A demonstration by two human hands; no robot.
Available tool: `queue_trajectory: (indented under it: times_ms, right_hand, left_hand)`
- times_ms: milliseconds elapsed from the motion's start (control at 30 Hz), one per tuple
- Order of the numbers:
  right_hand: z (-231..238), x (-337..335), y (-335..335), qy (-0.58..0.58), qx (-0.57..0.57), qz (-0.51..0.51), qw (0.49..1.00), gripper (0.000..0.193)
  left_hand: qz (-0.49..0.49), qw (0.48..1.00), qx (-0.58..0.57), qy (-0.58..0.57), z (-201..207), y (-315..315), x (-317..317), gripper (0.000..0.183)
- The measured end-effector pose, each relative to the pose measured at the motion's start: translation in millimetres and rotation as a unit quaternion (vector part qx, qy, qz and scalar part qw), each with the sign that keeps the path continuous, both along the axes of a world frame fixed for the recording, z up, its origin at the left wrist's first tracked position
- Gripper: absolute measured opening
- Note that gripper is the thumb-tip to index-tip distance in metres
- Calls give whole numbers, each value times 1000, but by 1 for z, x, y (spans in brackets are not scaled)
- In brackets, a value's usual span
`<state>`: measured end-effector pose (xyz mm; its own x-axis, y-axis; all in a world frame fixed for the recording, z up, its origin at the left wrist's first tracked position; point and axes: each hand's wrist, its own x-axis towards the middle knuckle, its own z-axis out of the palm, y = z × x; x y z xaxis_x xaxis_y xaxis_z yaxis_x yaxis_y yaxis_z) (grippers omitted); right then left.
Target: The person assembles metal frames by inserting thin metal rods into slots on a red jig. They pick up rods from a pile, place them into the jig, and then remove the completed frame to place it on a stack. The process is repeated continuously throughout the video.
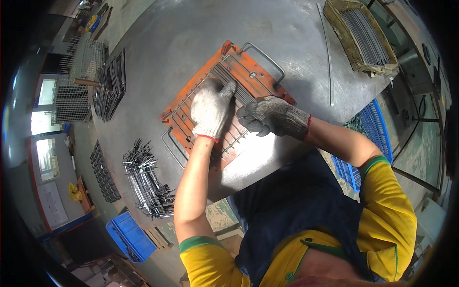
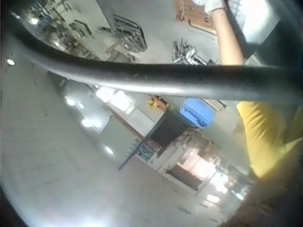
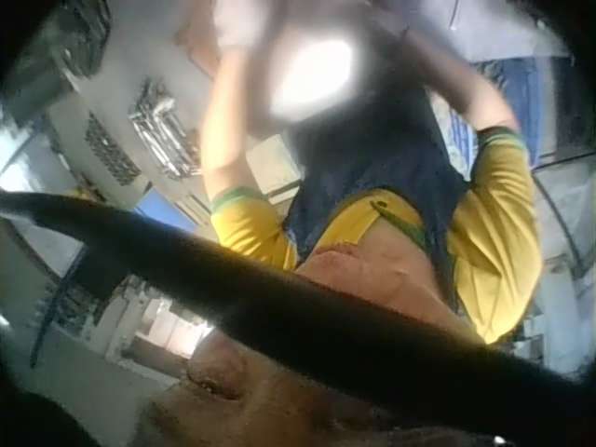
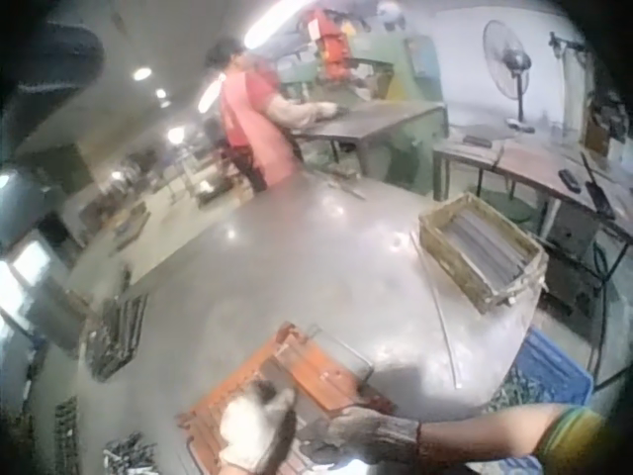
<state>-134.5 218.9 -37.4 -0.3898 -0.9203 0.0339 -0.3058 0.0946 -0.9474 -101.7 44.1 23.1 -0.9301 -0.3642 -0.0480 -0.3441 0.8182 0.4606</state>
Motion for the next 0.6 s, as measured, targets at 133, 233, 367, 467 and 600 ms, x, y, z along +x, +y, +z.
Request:
queue_trajectory:
  times_ms: [133, 233, 367, 467, 600]
  right_hand:
    - [-4, -1, -1, -41, 7, -14, 999, 9]
    - [-4, -3, 1, -23, 14, -2, 1000, 8]
    - [-26, 0, -1, 82, -88, -63, 991, 17]
    - [-17, -4, 4, 42, 2, -56, 998, 32]
    - [-7, -4, 5, -171, 28, -57, 983, 36]
  left_hand:
    - [29, 999, 12, 31, 0, 5, 10, 46]
    - [-3, 992, -64, 105, -14, 6, 11, 47]
    - [-119, 970, -124, 171, -13, 12, 7, 33]
    - [-141, 958, -101, 227, -28, 15, 8, 26]
    - [-83, 967, -16, 240, -27, 23, 21, 32]
